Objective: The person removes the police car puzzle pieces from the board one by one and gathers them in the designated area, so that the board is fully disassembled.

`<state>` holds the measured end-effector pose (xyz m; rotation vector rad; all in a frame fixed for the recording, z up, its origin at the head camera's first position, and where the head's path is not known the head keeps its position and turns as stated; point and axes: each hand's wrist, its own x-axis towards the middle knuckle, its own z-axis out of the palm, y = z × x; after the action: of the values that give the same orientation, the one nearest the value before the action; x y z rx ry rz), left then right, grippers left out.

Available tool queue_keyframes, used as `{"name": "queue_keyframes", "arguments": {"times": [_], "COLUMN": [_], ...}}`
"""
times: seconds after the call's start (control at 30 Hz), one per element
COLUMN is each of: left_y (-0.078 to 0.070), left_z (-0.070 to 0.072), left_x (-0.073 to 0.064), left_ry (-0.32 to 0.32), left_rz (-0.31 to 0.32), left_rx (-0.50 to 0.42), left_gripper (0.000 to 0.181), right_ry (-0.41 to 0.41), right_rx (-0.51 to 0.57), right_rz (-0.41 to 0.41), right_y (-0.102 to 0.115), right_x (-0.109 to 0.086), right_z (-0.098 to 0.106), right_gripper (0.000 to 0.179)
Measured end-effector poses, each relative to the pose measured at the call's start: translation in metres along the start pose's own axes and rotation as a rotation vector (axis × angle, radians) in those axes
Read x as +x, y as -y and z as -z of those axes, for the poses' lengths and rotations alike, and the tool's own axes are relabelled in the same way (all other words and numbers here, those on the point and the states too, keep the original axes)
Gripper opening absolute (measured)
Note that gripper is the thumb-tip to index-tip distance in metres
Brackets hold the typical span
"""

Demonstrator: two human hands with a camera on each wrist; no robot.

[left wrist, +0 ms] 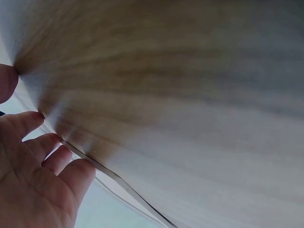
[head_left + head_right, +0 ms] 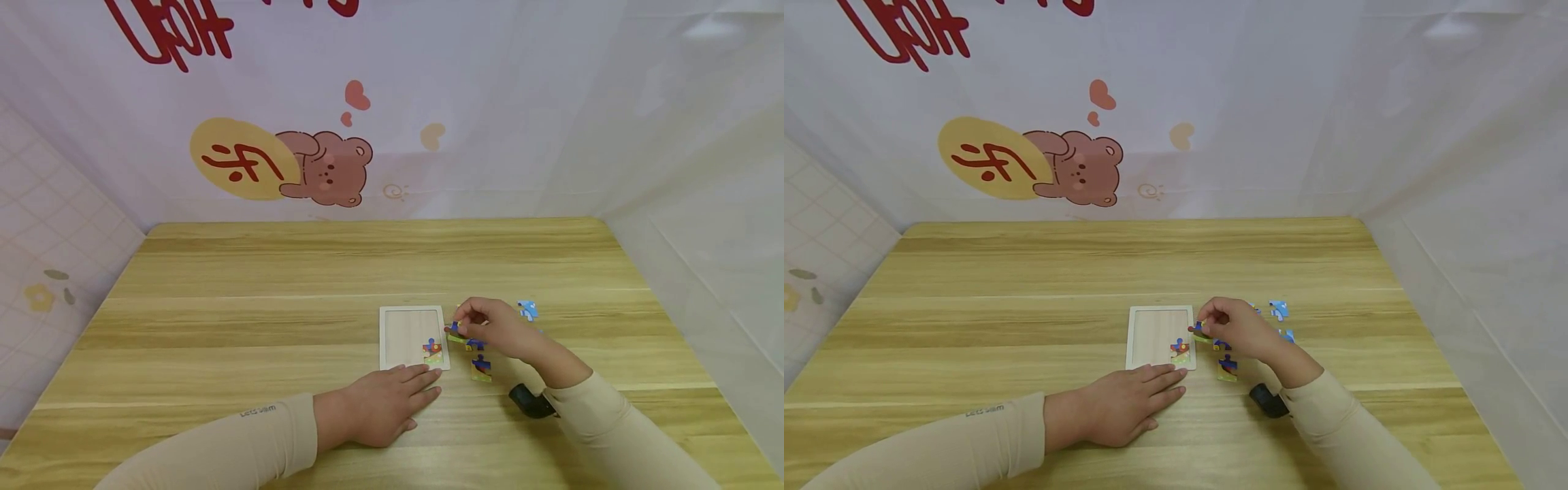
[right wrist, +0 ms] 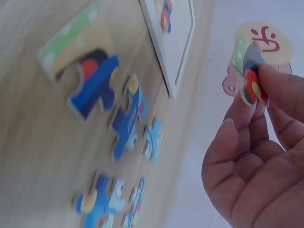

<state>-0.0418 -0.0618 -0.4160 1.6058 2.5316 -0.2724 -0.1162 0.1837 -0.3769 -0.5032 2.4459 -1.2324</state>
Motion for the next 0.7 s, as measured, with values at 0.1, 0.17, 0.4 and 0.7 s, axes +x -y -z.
{"name": "queue_keyframes", "arguments": {"times": [0.1,0.17,0.4,0.7], "left_y": [0.0,0.0,0.001,0.001], "left_z": [0.001,0.0,0.0,0.0], "left_x": [0.0,-0.001,-0.001,-0.001], "left_ry": [0.003,0.005,0.007,0.017], "left_rz": [0.0,-0.002,-0.005,-0.004], "left_rx": [-0.009,-0.013,-0.026,-0.037], "left_gripper": [0.055,0.055,0.055,0.055], "right_ry": [0.0,0.007,0.036,0.102], "right_rx": [-0.009,-0.007,0.008,0.012], "right_rz": [-0.005,-0.001,-0.001,-0.02], "right_y": [-0.004,-0.006,-0.015,-0.031], "right_x": [-0.004,-0.006,-0.015,-0.025], "right_z": [0.006,0.009,0.021,0.034], "right_gripper": [0.004,0.005,0.007,0.007]}}
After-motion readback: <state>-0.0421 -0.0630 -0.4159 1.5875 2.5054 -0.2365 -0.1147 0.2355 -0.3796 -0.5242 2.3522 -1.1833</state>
